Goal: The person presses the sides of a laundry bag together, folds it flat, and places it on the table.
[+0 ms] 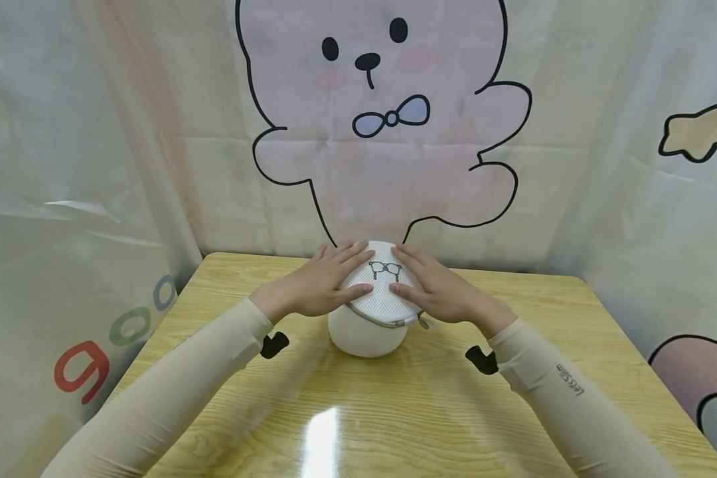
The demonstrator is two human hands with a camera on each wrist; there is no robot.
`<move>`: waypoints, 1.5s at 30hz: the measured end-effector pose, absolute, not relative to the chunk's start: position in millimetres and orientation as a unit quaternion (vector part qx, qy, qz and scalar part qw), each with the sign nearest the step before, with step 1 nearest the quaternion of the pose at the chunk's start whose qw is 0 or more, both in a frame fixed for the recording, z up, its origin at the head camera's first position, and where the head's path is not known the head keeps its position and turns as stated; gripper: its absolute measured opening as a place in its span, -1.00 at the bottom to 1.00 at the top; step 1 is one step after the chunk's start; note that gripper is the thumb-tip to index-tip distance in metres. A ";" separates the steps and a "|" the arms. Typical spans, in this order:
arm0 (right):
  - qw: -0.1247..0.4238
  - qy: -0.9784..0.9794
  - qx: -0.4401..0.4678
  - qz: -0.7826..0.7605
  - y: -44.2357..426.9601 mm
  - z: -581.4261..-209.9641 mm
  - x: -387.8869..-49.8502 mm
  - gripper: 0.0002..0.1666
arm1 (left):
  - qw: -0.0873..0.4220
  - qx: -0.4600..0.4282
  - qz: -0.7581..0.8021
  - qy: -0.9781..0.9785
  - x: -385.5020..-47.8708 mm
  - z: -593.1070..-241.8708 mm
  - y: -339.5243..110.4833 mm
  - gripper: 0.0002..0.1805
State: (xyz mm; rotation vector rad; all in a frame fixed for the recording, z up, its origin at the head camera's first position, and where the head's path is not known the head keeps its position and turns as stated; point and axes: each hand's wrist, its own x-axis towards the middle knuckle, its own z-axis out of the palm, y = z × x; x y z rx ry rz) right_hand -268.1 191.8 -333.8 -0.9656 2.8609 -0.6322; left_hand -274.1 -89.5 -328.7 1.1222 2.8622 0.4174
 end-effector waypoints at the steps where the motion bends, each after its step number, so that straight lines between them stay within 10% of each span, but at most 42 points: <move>1: 0.029 0.927 -0.313 -0.205 191.5 -333.9 -267.9 -0.04 | 0.020 0.361 0.137 0.922 -274.2 -329.2 -89.8 -0.17; 45: 0.033 0.924 -0.309 -0.224 185.3 -360.3 -279.3 -0.03 | 0.024 0.344 0.149 0.927 -285.0 -362.4 -95.6 -0.18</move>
